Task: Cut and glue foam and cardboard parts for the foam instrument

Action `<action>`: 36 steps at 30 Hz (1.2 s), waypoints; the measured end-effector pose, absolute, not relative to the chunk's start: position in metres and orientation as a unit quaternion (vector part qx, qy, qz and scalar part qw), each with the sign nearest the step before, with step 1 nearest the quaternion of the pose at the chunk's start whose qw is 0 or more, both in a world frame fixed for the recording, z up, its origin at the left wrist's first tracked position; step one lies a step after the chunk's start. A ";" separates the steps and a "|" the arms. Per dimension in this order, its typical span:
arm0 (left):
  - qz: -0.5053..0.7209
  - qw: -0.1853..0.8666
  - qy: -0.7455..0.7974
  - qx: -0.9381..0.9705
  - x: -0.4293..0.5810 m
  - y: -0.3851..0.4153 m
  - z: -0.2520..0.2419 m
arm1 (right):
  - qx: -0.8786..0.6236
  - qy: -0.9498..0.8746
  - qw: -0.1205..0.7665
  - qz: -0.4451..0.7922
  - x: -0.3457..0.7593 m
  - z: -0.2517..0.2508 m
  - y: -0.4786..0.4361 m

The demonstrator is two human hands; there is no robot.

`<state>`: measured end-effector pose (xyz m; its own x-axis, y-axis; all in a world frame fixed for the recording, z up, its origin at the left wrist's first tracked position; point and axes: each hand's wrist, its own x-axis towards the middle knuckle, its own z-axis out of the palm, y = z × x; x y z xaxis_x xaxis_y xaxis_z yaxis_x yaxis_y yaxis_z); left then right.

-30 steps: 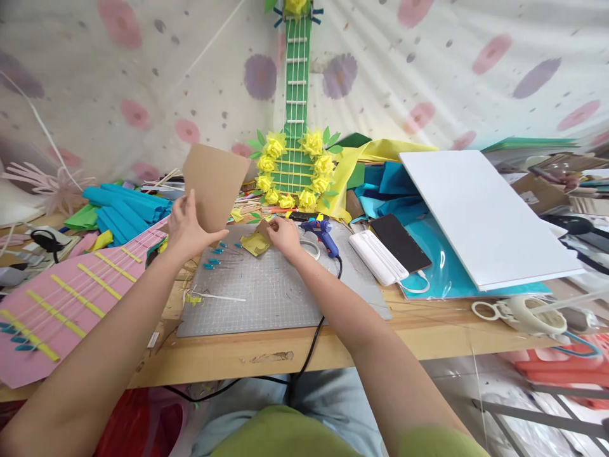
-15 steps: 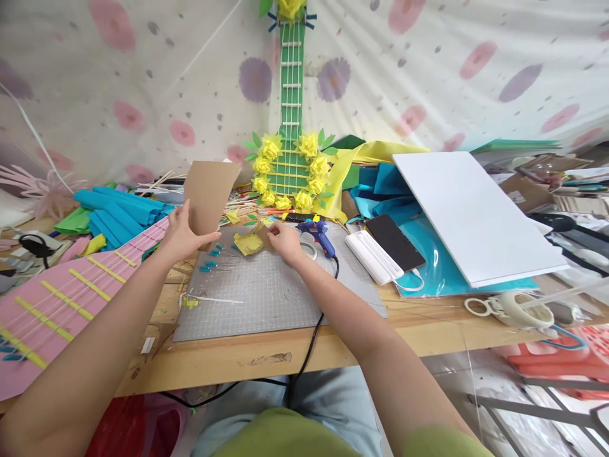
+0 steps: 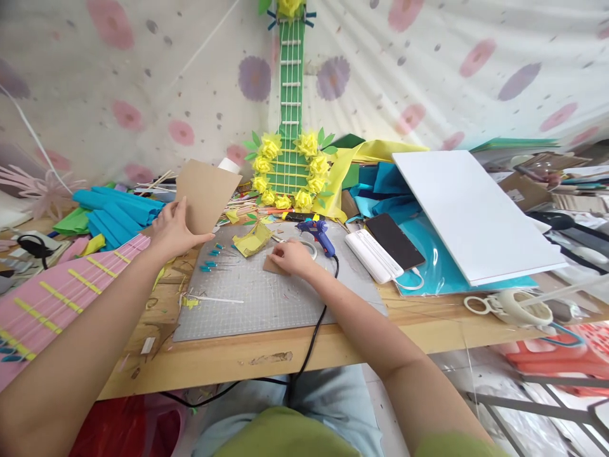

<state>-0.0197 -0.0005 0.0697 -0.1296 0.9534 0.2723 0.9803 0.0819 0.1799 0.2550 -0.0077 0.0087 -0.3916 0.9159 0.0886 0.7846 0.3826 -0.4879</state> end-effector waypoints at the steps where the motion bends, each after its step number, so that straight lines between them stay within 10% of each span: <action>1: -0.158 0.045 -0.734 -0.659 -0.017 0.002 0.070 | -0.521 -0.814 0.184 0.181 0.256 0.006 -0.007; 23: -0.189 0.076 -0.766 -0.610 -0.008 0.002 0.069 | -0.579 -0.593 0.409 0.381 0.226 -0.013 0.055; 36: -0.194 0.078 -0.739 -0.640 0.026 -0.027 0.052 | -0.547 -0.697 0.351 0.305 0.233 -0.009 0.033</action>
